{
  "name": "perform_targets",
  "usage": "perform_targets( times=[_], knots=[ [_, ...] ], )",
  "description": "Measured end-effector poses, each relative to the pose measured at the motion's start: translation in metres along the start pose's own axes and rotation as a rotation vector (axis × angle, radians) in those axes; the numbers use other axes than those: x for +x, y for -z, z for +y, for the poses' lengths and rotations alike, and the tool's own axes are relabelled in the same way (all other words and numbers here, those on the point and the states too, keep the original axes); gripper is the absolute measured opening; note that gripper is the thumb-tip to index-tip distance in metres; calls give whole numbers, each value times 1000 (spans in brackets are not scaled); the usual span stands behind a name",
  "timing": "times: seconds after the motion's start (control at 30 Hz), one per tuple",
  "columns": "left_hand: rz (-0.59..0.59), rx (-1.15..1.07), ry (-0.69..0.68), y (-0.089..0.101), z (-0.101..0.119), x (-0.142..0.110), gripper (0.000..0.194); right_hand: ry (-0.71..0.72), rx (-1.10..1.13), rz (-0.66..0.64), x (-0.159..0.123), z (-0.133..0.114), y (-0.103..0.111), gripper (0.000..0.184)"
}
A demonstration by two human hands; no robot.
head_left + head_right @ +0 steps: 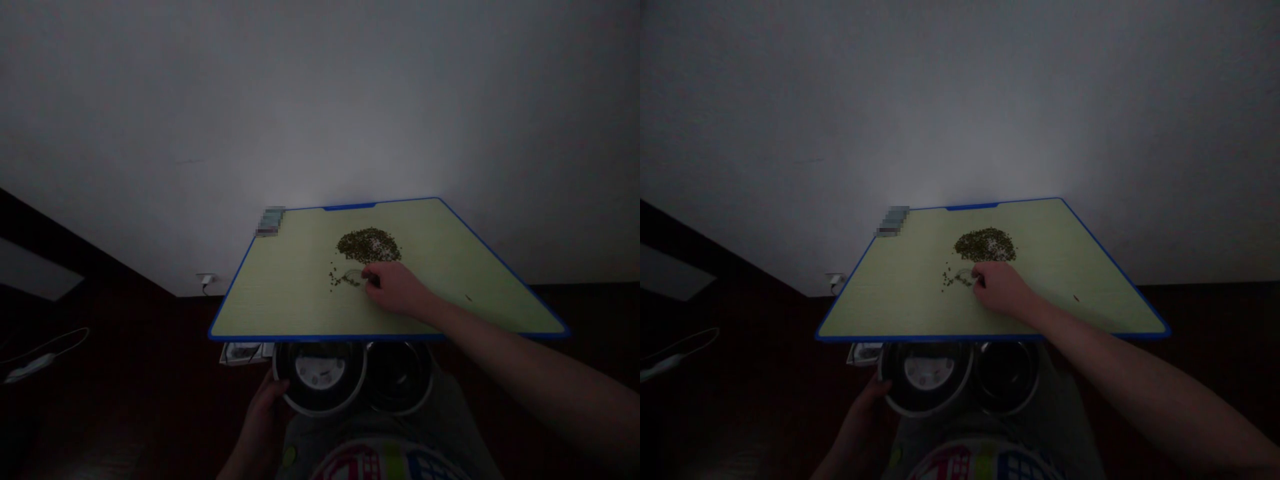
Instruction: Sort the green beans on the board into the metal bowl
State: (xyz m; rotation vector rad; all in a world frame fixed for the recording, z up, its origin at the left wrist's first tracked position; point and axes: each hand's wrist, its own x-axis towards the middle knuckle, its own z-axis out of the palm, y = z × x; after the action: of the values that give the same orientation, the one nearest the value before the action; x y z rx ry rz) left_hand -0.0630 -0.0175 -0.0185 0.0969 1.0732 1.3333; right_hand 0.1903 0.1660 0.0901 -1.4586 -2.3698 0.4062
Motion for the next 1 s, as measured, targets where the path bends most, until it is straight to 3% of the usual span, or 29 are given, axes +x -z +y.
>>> perform_targets(
  times=[0.37, 0.7, 1.0],
  knots=[
    [15, -3, 44, 9, -2, 7, 75, 38, -35, -20, 22, -3, -4, 21],
    [29, -11, 27, 0, 1, 1, 77, 103, -44, -27, 21, -2, -2, 19],
    [11, -11, 26, 3, -1, 3, 78, 108, -47, -29, 38, -7, -7, 23]
  ],
)
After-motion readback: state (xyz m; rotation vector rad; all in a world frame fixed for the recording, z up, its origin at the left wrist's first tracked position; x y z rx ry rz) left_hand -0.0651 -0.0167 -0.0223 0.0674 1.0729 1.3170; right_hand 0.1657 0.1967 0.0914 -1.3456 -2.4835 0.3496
